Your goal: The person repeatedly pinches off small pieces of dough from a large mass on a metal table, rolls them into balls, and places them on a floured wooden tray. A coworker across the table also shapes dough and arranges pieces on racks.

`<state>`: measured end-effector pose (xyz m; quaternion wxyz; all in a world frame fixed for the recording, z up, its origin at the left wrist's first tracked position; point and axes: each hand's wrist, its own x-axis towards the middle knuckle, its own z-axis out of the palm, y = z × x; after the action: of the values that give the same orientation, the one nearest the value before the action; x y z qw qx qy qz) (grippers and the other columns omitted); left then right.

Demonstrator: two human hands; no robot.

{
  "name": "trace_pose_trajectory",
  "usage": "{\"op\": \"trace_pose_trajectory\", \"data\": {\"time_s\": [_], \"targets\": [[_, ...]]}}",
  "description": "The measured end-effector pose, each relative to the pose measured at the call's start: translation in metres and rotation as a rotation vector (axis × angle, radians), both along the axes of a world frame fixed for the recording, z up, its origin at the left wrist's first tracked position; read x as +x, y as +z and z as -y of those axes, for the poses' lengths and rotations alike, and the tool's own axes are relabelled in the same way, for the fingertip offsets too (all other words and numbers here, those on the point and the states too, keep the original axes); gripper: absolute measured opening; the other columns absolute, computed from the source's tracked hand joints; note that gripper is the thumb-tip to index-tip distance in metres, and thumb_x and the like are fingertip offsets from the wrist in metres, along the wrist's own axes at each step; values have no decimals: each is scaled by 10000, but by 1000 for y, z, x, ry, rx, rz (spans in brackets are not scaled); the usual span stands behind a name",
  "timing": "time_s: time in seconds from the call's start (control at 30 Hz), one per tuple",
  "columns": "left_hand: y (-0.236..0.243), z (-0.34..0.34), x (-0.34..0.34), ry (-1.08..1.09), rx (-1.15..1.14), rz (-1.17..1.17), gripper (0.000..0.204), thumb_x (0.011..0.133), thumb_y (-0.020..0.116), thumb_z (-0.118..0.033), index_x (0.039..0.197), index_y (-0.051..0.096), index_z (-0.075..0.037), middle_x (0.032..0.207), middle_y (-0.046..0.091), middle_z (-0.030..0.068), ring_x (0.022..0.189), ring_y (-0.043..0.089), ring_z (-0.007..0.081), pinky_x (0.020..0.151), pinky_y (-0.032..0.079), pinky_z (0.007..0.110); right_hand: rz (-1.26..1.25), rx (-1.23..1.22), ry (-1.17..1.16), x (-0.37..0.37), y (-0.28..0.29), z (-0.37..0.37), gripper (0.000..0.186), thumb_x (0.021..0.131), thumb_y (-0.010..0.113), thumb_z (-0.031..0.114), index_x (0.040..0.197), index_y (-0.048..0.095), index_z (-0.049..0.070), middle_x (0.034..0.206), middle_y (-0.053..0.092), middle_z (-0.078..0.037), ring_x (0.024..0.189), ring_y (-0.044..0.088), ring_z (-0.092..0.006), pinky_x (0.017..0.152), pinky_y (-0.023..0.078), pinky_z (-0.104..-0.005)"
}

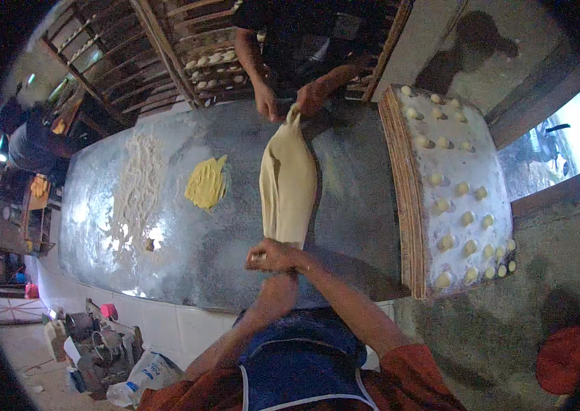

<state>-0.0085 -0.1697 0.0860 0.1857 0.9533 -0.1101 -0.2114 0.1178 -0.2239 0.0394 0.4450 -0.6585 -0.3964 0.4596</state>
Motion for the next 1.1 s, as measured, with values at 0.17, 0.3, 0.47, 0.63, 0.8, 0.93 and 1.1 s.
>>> {"op": "trace_pose_trajectory", "data": {"time_s": [0.17,0.3,0.47,0.63,0.8,0.93,1.1], "targets": [[158,19,4,-56,-632,503,119,874,603,-134,938,648,-44,952,647,146,1061,599,356,961,426,502,-18,275,-253,-43,30,24,183,943,691,188,1033,636,38,971,622,-76,907,590,-179,863,469,-364],[43,-55,-15,327,-509,390,136,853,600,-90,981,639,-63,1060,616,161,1012,560,362,934,369,518,835,28,-602,-106,4,139,229,977,587,211,1148,655,75,1095,613,-106,1033,567,-301,920,444,-457],[-81,-148,-55,325,174,564,247,884,576,-39,1124,548,9,1068,565,199,967,497,381,868,369,527,1268,-605,-616,-61,12,195,557,970,605,292,1459,407,113,1261,504,-209,1080,507,-388,1014,336,-560],[-92,-74,56,704,127,703,308,928,618,-135,1095,485,87,1029,495,232,941,482,405,854,387,519,1078,-276,-931,-28,-37,103,699,902,682,354,1449,363,58,1254,524,-263,1132,488,-460,955,375,-589],[-88,-92,-28,529,-339,558,263,944,626,-127,1018,473,74,960,468,225,841,486,392,771,405,484,798,-293,-596,-71,-12,183,580,887,716,155,1327,394,-43,1038,563,-218,922,590,-374,863,456,-513],[-73,-121,45,788,-332,497,205,933,633,-90,1004,492,41,912,462,193,809,492,369,746,423,481,969,-244,-877,15,-29,167,386,854,686,153,1168,528,-9,942,598,-212,861,581,-410,791,464,-531],[-87,-76,-4,512,-191,592,243,929,655,-115,979,458,19,860,453,169,820,506,353,769,435,467,952,-240,-755,-54,-24,142,408,864,701,190,1170,543,-30,948,604,-226,853,586,-389,776,475,-509]]}}
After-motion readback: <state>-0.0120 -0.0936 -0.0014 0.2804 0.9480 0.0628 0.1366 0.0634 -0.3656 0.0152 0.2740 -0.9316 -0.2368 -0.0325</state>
